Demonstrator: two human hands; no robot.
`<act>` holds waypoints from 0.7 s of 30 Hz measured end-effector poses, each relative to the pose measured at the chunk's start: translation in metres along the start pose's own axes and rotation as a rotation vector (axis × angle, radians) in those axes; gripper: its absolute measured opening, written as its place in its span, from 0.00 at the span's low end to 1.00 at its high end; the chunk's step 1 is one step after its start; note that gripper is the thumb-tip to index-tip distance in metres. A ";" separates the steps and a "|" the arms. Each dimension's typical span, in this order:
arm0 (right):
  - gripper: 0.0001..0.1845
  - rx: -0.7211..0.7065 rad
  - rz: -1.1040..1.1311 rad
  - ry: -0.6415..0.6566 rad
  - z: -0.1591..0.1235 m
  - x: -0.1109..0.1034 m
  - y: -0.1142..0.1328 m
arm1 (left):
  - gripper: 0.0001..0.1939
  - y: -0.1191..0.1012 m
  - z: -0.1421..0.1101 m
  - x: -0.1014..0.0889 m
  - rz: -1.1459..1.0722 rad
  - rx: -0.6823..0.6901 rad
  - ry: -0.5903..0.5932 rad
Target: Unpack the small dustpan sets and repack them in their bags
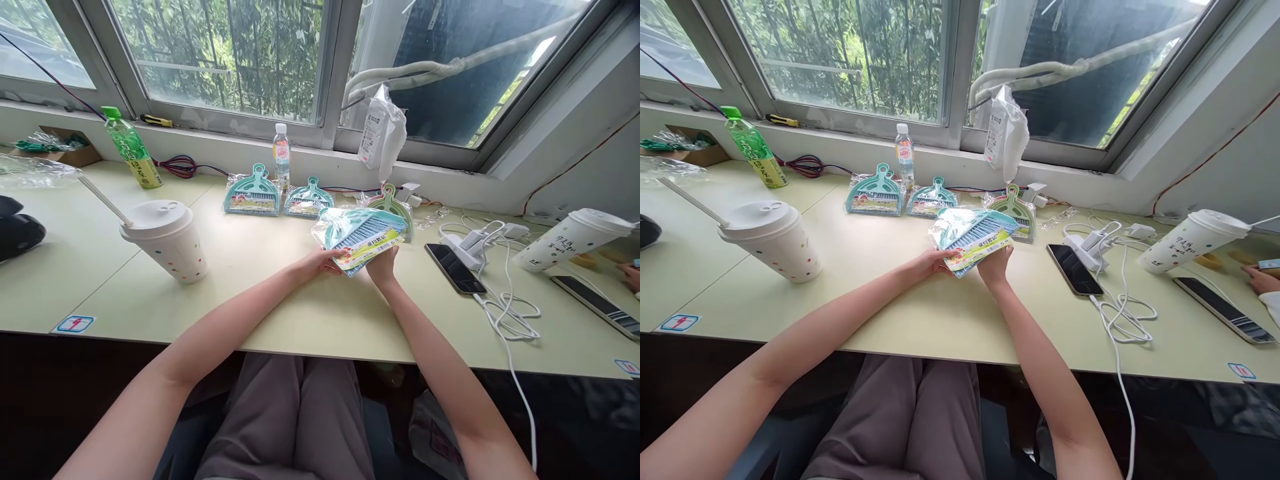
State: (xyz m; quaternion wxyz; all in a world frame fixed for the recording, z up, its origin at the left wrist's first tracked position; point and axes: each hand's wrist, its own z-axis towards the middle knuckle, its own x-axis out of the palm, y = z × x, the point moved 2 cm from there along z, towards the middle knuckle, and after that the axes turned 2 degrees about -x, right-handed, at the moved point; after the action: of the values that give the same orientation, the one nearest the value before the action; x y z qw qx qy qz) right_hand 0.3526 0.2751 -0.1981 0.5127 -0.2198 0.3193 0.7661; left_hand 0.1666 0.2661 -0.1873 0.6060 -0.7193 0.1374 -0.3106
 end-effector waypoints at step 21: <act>0.19 0.394 0.779 0.277 0.010 -0.016 0.005 | 0.18 -0.006 0.008 -0.016 -0.309 -0.028 -0.289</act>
State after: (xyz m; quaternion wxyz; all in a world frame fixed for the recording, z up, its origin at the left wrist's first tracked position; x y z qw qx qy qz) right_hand 0.3535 0.2707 -0.1795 0.1708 -0.0818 0.5832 0.7900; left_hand 0.1585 0.2831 -0.1871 0.5545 -0.7772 -0.0586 -0.2918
